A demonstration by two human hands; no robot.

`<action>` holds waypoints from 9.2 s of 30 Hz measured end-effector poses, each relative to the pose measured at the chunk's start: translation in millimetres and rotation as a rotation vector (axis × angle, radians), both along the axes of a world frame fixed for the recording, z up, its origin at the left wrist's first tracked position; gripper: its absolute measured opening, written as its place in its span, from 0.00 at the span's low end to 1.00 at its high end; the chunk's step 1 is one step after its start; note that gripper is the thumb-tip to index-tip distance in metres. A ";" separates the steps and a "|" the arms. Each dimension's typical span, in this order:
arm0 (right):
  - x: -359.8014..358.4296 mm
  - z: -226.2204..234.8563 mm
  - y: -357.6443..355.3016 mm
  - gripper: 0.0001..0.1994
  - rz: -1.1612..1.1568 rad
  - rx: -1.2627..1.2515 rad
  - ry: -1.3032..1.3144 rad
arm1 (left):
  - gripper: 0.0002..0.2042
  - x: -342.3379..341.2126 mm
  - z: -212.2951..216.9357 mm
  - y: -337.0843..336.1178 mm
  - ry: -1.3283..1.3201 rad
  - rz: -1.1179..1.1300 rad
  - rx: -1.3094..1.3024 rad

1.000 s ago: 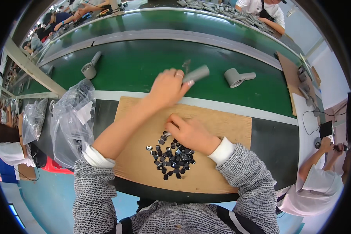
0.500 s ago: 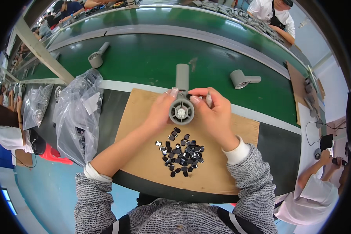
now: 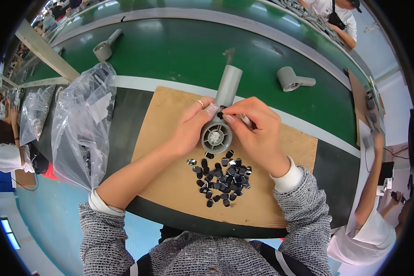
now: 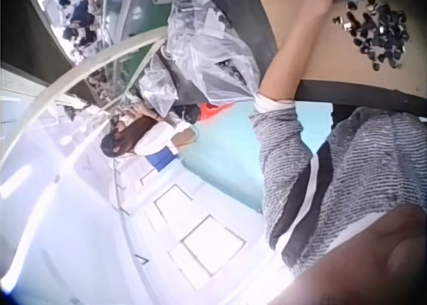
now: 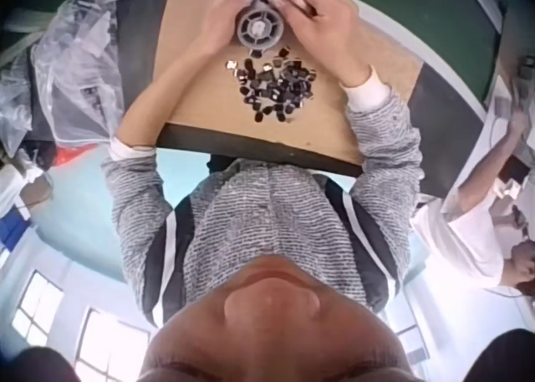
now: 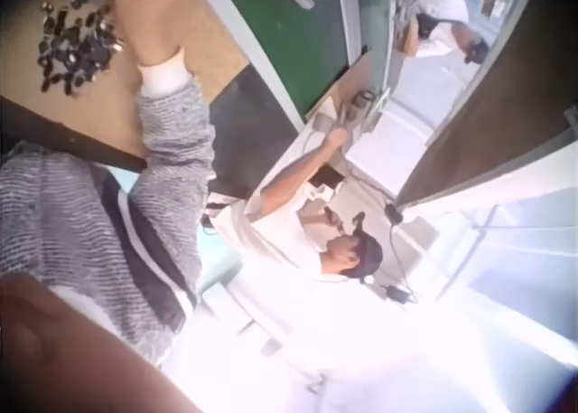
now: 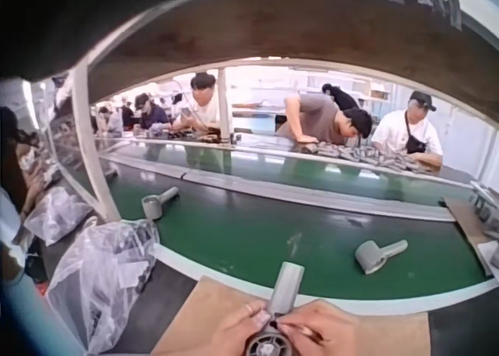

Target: Assembling small electronic components into a plastic housing and marking them with a pen on a production line.

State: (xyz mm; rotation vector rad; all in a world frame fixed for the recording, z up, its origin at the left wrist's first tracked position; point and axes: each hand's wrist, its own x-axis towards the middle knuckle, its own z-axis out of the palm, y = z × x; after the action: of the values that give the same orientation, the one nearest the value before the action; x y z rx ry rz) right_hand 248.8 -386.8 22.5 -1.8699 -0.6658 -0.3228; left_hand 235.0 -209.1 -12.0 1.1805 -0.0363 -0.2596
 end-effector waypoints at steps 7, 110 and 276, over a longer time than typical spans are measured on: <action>1.5 0.4 -4.9 0.09 0.055 -0.071 0.019 | 0.14 -2.0 9.9 -2.2 0.015 -0.051 -0.038; -42.3 1.5 -4.7 0.08 0.091 -0.851 -0.183 | 0.26 47.6 11.2 -2.5 0.145 0.066 0.054; -12.5 0.6 -18.7 0.08 -0.081 -0.076 0.040 | 0.18 9.1 3.8 -17.9 -0.179 -0.125 0.083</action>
State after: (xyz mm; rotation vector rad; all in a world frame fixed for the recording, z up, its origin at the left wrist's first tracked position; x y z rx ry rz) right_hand 236.3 -405.5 23.0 -1.9746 -0.5831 -0.3155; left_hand 244.1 -226.9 -8.2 1.2838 -0.2591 -0.2668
